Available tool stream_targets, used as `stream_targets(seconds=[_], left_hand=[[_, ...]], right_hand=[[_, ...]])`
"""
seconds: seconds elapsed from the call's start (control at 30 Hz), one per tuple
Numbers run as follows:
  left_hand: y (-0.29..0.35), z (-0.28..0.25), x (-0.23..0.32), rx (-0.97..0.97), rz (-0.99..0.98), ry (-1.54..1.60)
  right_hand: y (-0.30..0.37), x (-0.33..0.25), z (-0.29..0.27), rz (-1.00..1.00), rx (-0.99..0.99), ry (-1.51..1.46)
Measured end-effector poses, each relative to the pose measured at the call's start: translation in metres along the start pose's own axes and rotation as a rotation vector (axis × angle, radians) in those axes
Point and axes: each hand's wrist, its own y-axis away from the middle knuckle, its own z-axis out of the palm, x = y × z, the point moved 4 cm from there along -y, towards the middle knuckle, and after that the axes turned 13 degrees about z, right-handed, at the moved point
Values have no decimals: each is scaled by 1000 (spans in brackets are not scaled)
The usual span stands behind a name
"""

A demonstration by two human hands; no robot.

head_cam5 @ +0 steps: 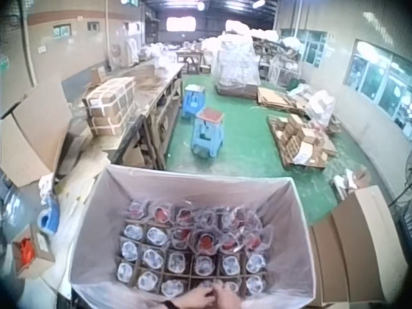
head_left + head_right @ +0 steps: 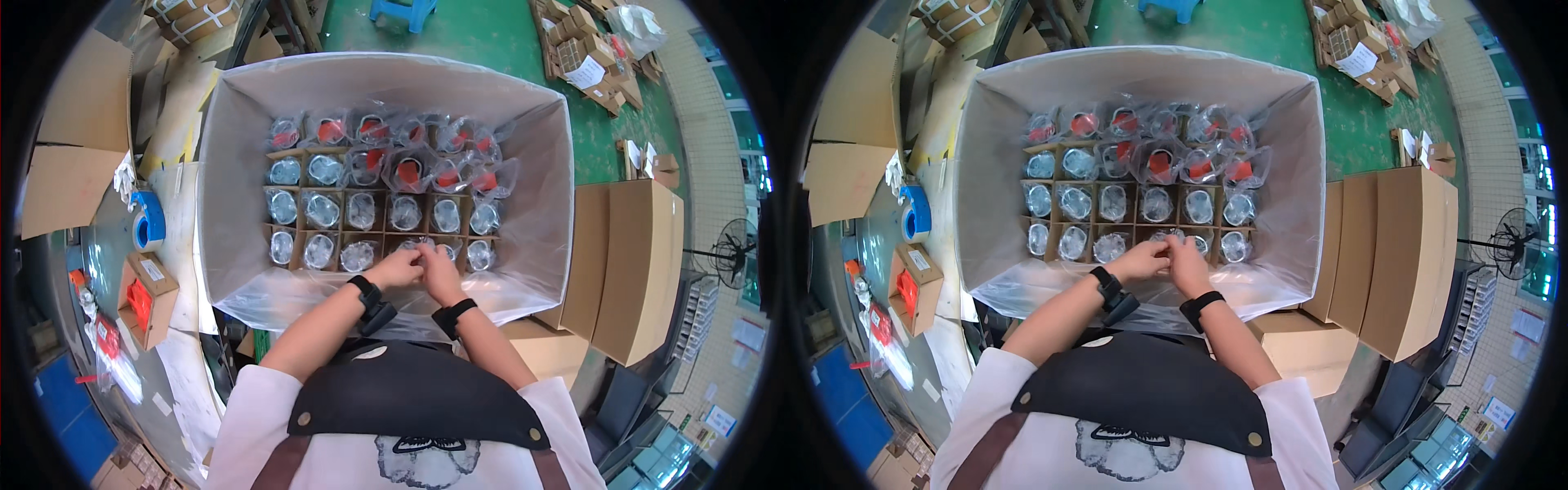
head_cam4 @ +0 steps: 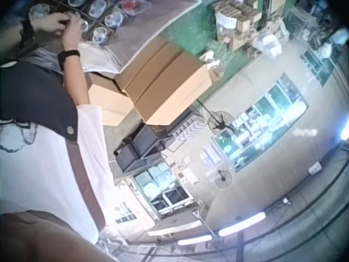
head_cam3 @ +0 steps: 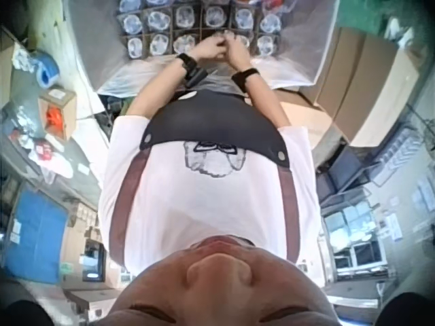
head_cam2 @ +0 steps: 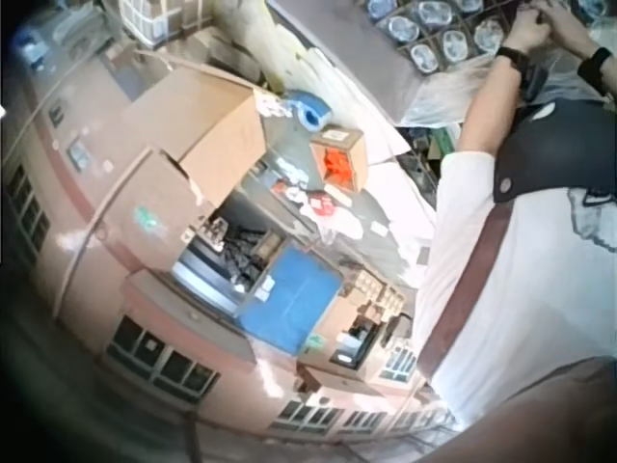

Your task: The person places red plastic caps into a cardboard box containing individually wrapped glass jars. They then remove a cardboard divider from the box and rearrange the jars into a single layer at the bottom of the box.

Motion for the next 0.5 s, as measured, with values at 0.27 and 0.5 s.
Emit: stream_targets(seconds=[0.27,0.5], left_hand=[[71,-37,128,394,152,-343],[136,-48,191,504,503,-292]], right_hand=[[45,-60,-120,-240,-87,-217],[100,-205,-143,-709,-238,-233]])
